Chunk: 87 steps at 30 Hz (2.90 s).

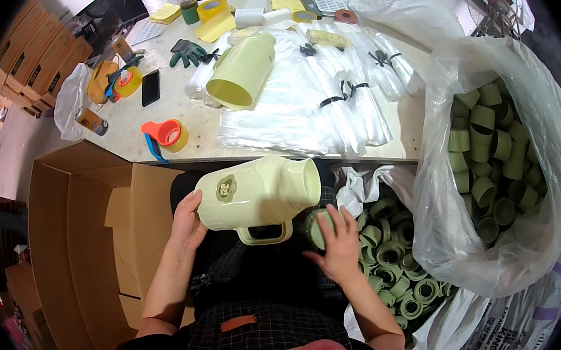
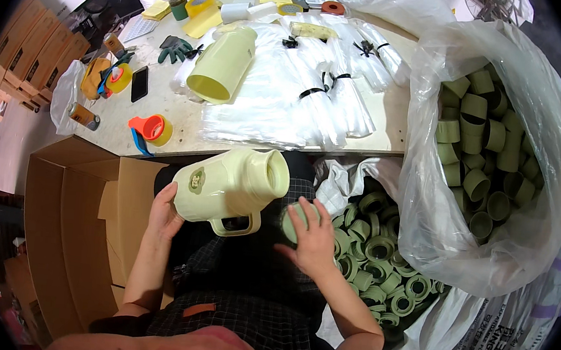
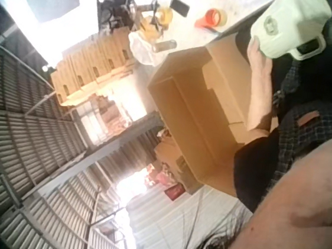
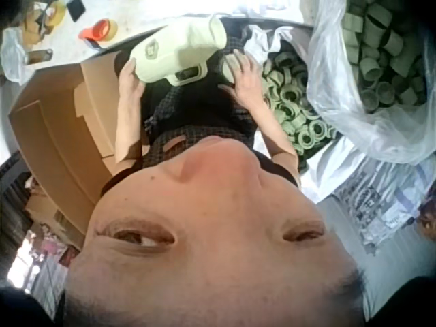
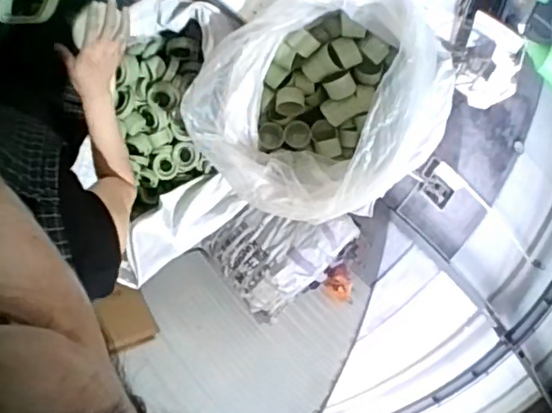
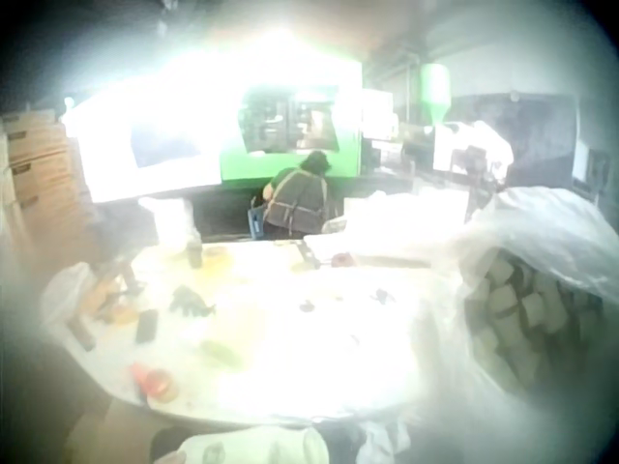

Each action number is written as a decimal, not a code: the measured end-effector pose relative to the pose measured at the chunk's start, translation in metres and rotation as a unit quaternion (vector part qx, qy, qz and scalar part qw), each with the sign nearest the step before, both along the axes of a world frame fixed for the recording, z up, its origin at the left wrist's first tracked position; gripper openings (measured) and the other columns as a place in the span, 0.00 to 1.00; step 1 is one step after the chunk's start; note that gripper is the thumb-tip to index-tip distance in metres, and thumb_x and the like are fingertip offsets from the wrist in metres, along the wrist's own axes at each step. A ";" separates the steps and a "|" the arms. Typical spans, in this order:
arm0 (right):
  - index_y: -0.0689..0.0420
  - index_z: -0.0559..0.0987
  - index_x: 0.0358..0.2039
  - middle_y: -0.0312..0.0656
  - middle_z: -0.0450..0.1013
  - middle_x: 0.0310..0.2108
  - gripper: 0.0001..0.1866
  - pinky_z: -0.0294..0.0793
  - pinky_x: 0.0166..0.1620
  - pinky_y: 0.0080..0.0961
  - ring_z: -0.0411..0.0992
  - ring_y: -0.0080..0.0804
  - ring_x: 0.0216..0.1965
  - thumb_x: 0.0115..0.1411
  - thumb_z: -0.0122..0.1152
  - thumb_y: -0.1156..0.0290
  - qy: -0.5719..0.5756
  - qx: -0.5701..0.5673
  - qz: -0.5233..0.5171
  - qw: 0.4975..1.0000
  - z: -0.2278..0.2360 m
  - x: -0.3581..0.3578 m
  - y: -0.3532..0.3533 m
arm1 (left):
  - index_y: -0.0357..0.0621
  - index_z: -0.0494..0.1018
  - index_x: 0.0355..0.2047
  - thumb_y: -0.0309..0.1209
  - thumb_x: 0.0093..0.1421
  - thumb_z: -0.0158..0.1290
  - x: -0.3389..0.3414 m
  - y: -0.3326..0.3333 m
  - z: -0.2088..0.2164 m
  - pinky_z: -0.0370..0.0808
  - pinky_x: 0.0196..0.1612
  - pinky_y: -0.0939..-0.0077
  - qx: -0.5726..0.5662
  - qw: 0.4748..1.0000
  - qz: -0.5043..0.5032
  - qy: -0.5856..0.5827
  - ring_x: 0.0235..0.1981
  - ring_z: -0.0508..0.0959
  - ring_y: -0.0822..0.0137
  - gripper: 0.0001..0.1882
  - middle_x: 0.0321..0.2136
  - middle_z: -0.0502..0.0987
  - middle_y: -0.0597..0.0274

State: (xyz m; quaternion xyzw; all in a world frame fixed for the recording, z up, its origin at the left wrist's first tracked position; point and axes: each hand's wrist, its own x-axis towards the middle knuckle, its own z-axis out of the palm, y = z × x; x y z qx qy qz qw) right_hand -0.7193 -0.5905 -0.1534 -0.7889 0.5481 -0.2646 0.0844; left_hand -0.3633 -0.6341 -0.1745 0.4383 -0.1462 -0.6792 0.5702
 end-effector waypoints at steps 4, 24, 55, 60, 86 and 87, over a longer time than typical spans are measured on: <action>0.56 0.66 0.64 0.51 0.62 0.62 0.41 0.61 0.65 0.44 0.61 0.50 0.63 0.51 0.72 0.60 -0.194 0.075 -0.068 0.976 -0.028 -0.016 -0.014 | 0.34 0.70 0.56 0.35 0.72 0.44 0.005 0.010 0.000 0.76 0.56 0.57 -0.023 1.000 0.000 0.012 0.51 0.79 0.57 0.19 0.51 0.78 0.50; 0.61 0.67 0.64 0.56 0.64 0.59 0.42 0.63 0.61 0.37 0.66 0.48 0.57 0.61 0.53 0.39 -0.311 -0.072 0.181 0.930 0.043 0.018 -0.076 | 0.32 0.68 0.55 0.32 0.72 0.46 -0.017 0.016 0.049 0.73 0.55 0.68 -0.053 0.997 0.022 -0.044 0.50 0.78 0.65 0.18 0.50 0.77 0.53; 0.54 0.62 0.63 0.43 0.65 0.52 0.26 0.62 0.60 0.30 0.63 0.32 0.55 0.71 0.47 0.53 -0.681 0.125 -0.095 0.715 -0.038 0.078 -0.035 | 0.37 0.47 0.70 0.60 0.69 0.40 -0.052 -0.005 0.025 0.56 0.69 0.55 -0.244 0.935 0.059 -0.250 0.68 0.58 0.55 0.43 0.69 0.55 0.50; 0.55 0.64 0.64 0.43 0.63 0.57 0.30 0.68 0.54 0.29 0.64 0.31 0.56 0.63 0.60 0.65 -0.619 0.285 0.102 0.725 -0.032 0.070 0.012 | 0.37 0.55 0.67 0.53 0.72 0.39 -0.027 -0.012 0.023 0.65 0.65 0.52 -0.096 0.971 0.091 -0.199 0.65 0.65 0.54 0.35 0.65 0.61 0.47; 0.55 0.69 0.55 0.50 0.71 0.54 0.37 0.76 0.53 0.41 0.72 0.50 0.55 0.46 0.77 0.61 0.156 0.518 -0.379 0.751 -0.276 -0.228 0.076 | 0.38 0.68 0.56 0.33 0.63 0.55 -0.067 0.018 0.053 0.71 0.59 0.65 -0.180 0.797 -0.321 -0.479 0.57 0.76 0.54 0.22 0.58 0.74 0.50; 0.55 0.69 0.55 0.52 0.73 0.51 0.37 0.76 0.52 0.41 0.74 0.51 0.51 0.46 0.77 0.61 0.136 0.508 -0.378 0.762 -0.287 -0.222 0.089 | 0.38 0.68 0.56 0.33 0.64 0.54 -0.067 0.015 0.055 0.71 0.59 0.65 -0.173 0.799 -0.330 -0.472 0.57 0.76 0.55 0.22 0.58 0.74 0.50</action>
